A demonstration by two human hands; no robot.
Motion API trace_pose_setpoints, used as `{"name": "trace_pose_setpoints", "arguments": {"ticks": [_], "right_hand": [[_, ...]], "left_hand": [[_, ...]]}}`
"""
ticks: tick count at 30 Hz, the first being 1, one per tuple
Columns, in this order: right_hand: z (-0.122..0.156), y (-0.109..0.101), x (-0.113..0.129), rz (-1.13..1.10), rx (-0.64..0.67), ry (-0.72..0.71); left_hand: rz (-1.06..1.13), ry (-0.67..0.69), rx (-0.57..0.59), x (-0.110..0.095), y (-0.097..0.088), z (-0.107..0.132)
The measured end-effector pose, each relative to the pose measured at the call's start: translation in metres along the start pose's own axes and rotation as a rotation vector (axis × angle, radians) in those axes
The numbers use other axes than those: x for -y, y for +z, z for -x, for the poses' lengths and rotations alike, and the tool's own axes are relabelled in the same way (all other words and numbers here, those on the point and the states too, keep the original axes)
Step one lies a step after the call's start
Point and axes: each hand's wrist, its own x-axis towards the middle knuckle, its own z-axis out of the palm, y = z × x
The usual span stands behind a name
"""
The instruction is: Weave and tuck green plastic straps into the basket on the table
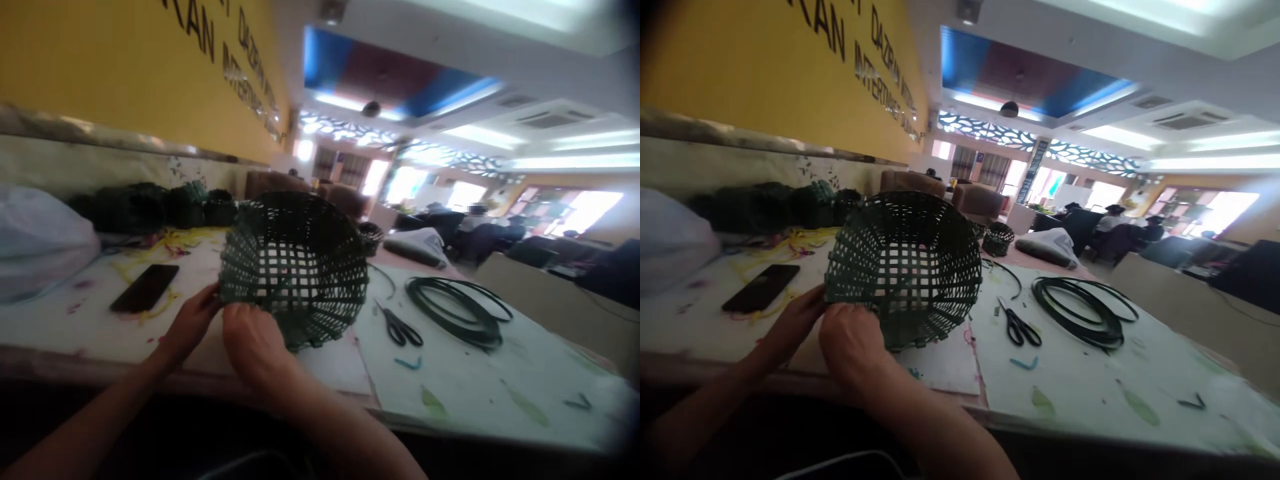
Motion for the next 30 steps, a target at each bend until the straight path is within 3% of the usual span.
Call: {"name": "trace_pose_setpoints", "arguments": {"ticks": [3,6,13,21,30], "right_hand": [[0.010,0.032,0.007,0.041,-0.049,0.002],[0.022,0.051,0.016,0.057,-0.125,0.000],[0.042,0.084,0.046,0.045,-0.157,0.061],[0.047,0.090,0.054,-0.013,-0.062,0.044],[0.050,0.095,0.046,-0.007,-0.136,-0.099]], "left_hand": [[0.146,-0.175,0.081,0.023,-0.009,0.024],[0.233,-0.245,0.083,0.030,-0.014,0.046],[-0.100,-0.251,-0.075,0.013,-0.021,0.070],[-0.311,-0.210,-0.071,0.015,-0.030,0.075],[-0.334,-0.268,-0.052,0.024,-0.028,0.079]]}}
